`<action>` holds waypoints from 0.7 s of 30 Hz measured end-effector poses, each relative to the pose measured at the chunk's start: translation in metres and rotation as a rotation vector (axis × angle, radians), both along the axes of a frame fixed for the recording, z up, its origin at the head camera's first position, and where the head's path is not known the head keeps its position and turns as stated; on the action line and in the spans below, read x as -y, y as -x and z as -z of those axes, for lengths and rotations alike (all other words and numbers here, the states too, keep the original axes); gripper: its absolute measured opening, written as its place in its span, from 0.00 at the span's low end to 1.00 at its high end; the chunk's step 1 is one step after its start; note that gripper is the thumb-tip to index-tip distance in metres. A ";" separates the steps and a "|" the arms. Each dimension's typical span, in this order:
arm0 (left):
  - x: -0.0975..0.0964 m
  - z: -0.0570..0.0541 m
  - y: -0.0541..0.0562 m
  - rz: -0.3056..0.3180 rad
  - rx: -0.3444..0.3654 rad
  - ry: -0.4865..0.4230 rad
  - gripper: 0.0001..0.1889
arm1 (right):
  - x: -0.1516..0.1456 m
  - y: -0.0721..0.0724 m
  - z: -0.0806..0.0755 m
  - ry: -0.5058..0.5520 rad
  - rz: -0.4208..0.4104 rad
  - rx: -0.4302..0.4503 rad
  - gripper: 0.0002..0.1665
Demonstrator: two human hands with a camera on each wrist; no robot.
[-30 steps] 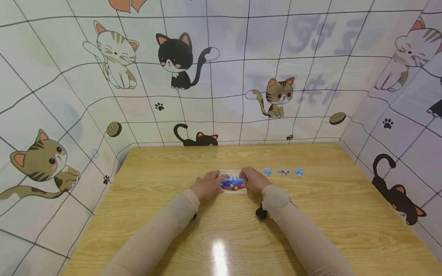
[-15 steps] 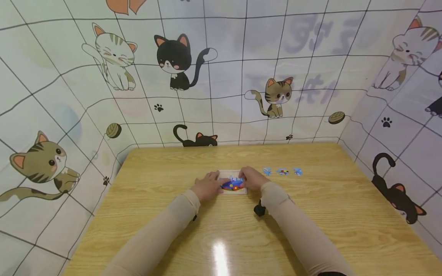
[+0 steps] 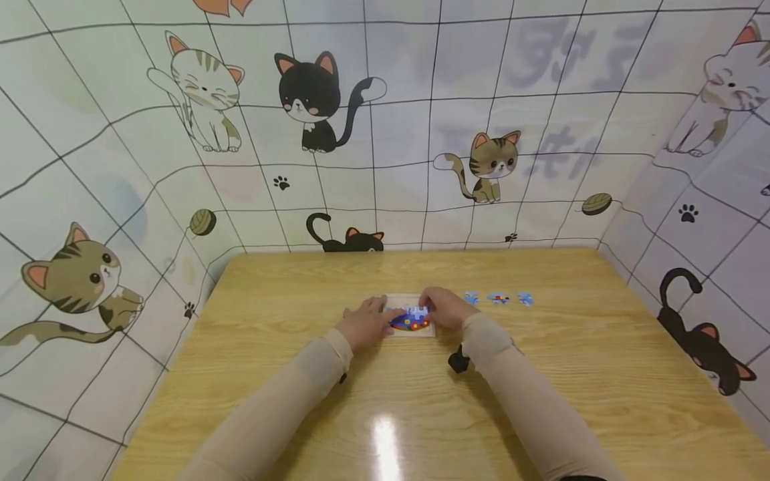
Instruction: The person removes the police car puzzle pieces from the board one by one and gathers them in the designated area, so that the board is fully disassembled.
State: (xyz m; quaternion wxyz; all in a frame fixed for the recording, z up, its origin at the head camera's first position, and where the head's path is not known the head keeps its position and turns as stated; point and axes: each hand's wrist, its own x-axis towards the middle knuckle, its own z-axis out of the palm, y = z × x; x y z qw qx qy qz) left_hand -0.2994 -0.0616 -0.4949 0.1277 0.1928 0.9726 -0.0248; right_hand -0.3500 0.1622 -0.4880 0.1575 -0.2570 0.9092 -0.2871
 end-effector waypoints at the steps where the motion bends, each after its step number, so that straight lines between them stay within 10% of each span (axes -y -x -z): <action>1: 0.000 0.000 0.000 0.001 -0.004 0.002 0.28 | -0.001 0.000 0.000 -0.010 -0.012 -0.028 0.12; 13: 0.001 0.004 0.003 -0.006 -0.007 -0.003 0.28 | -0.007 -0.005 0.001 -0.291 -0.319 -0.564 0.07; 21: 0.000 -0.001 -0.001 0.003 0.001 0.006 0.28 | -0.008 -0.005 0.003 -0.378 -0.363 -0.651 0.06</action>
